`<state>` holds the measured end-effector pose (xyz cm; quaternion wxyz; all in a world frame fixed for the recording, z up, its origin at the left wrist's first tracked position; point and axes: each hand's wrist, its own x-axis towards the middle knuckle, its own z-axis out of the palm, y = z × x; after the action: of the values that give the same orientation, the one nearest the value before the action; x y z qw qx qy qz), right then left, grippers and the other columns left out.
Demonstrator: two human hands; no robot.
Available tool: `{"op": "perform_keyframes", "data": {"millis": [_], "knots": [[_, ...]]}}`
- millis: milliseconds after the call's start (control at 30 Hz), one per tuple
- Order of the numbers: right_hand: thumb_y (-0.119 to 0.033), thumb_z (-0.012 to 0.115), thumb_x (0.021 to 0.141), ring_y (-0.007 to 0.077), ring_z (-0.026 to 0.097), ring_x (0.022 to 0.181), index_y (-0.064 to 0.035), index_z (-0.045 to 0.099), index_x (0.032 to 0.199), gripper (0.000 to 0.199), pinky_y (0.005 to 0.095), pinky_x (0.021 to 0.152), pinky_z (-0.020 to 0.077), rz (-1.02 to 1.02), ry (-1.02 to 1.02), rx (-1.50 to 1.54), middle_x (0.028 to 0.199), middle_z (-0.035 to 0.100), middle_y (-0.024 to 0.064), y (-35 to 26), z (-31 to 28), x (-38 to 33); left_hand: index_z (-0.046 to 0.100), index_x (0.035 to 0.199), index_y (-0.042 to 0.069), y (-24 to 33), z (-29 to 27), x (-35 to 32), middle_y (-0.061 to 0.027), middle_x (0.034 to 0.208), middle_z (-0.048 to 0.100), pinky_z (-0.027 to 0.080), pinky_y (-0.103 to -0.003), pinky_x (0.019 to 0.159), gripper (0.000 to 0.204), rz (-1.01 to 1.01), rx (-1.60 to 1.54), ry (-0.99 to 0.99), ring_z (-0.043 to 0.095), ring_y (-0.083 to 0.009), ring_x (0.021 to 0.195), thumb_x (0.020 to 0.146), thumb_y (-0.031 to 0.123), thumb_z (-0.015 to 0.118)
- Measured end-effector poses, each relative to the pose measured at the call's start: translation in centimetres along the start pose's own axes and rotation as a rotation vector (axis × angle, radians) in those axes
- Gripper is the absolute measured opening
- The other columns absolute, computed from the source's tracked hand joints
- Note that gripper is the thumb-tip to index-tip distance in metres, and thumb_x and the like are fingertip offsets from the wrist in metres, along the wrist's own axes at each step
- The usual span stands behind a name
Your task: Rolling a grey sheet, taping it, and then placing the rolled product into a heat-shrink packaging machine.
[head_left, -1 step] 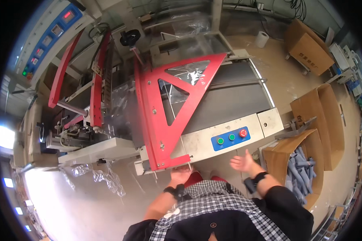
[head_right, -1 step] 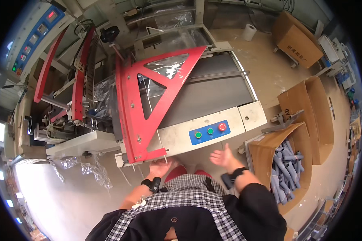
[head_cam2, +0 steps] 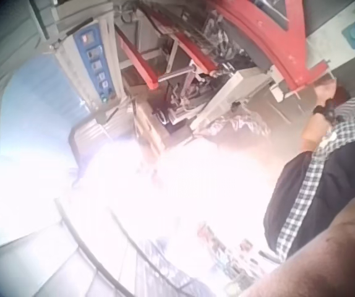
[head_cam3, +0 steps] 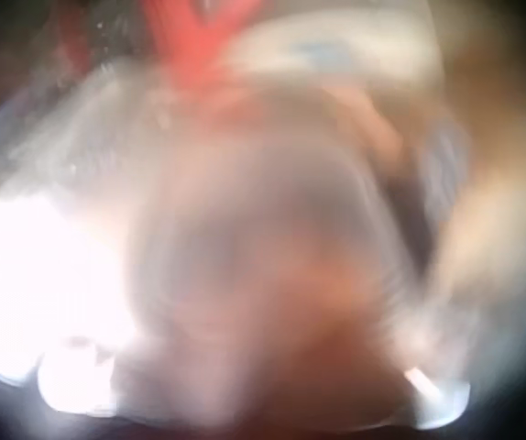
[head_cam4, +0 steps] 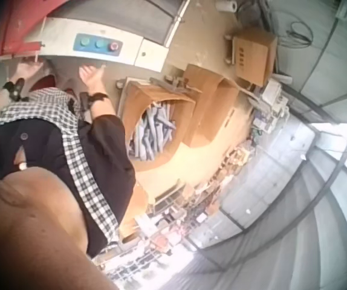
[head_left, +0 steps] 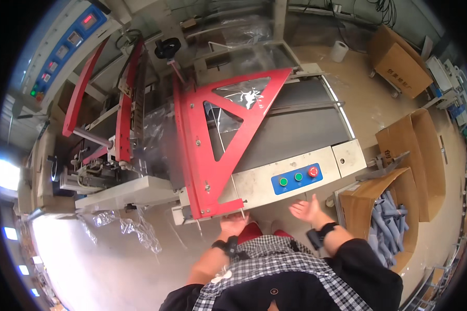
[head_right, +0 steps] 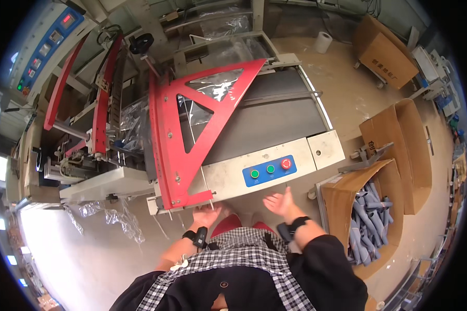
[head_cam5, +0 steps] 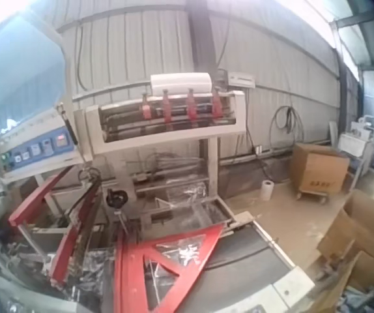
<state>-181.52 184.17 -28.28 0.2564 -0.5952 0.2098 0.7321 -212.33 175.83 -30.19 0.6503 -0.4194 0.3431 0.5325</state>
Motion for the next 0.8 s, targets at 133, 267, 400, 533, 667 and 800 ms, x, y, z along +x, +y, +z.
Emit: {"op": "perform_keyframes", "data": {"millis": [133, 267, 400, 533, 667, 800], "knots": [[-0.071, 0.022, 0.087, 0.0318, 0.039, 0.127, -0.0069, 0.041, 0.133, 0.082, 0.0497, 0.106, 0.0280, -0.173, -0.135, 0.438, 0.139, 0.041, 0.0130, 3.6, 5.4, 1.5, 0.045, 0.131, 0.009, -3.0, 2.5, -0.6, -0.0123, 0.136, 0.046, 0.031, -0.048, 0.106, 0.065, 0.210, -0.192, 0.006, 0.041, -0.0321, 0.126, 0.093, 0.058, 0.029], [-0.071, 0.026, 0.086, 0.0281, 0.042, 0.124, -0.0079, 0.044, 0.130, 0.079, 0.0474, 0.105, 0.0294, -0.245, -0.180, 0.396, 0.137, 0.042, 0.0107, 3.2, 5.4, 1.8, 0.042, 0.132, 0.008, -4.3, 3.0, -0.2, -0.0140, 0.133, 0.047, 0.030, -0.051, 0.106, 0.066, 0.249, -0.205, -0.086, 0.042, -0.0308, 0.125, 0.094, 0.059, 0.028], [-0.071, 0.023, 0.088, 0.0286, 0.041, 0.126, -0.0047, 0.043, 0.130, 0.081, 0.0469, 0.108, 0.0289, -0.241, -0.256, 0.387, 0.136, 0.044, 0.0114, 4.7, 5.0, 1.2, 0.046, 0.129, 0.006, -3.7, 0.4, -0.4, -0.0139, 0.128, 0.052, 0.029, -0.051, 0.107, 0.068, 0.275, -0.172, -0.183, 0.046, -0.0306, 0.121, 0.093, 0.061, 0.027], [-0.069, 0.020, 0.091, 0.0296, 0.043, 0.124, -0.0037, 0.045, 0.127, 0.079, 0.0485, 0.107, 0.0319, -0.289, -0.338, 0.398, 0.133, 0.046, 0.0120, 5.0, 4.5, 1.1, 0.046, 0.130, 0.006, -3.8, 0.0, 0.1, -0.0138, 0.131, 0.050, 0.025, -0.050, 0.110, 0.070, 0.296, -0.159, -0.246, 0.042, -0.0313, 0.127, 0.093, 0.062, 0.027], [-0.068, 0.025, 0.090, 0.0271, 0.045, 0.121, -0.0046, 0.048, 0.126, 0.076, 0.0448, 0.107, 0.0329, -0.264, -0.374, 0.409, 0.130, 0.048, 0.0088, 6.2, 3.2, 1.9, 0.045, 0.130, 0.005, -3.7, -2.1, 0.0, -0.0140, 0.131, 0.050, 0.026, -0.049, 0.109, 0.069, 0.306, -0.163, -0.262, 0.043, -0.0312, 0.124, 0.094, 0.061, 0.025], [-0.068, 0.026, 0.090, 0.0266, 0.053, 0.106, -0.0045, 0.054, 0.117, 0.074, 0.0442, 0.098, 0.0410, -0.257, -0.316, 0.418, 0.117, 0.055, 0.0105, 6.4, 2.3, 1.5, 0.034, 0.141, 0.010, -4.1, -2.3, -0.7, -0.0131, 0.143, 0.038, 0.025, -0.048, 0.110, 0.071, 0.293, -0.151, -0.147, 0.036, -0.0317, 0.130, 0.093, 0.062, 0.021]]}}
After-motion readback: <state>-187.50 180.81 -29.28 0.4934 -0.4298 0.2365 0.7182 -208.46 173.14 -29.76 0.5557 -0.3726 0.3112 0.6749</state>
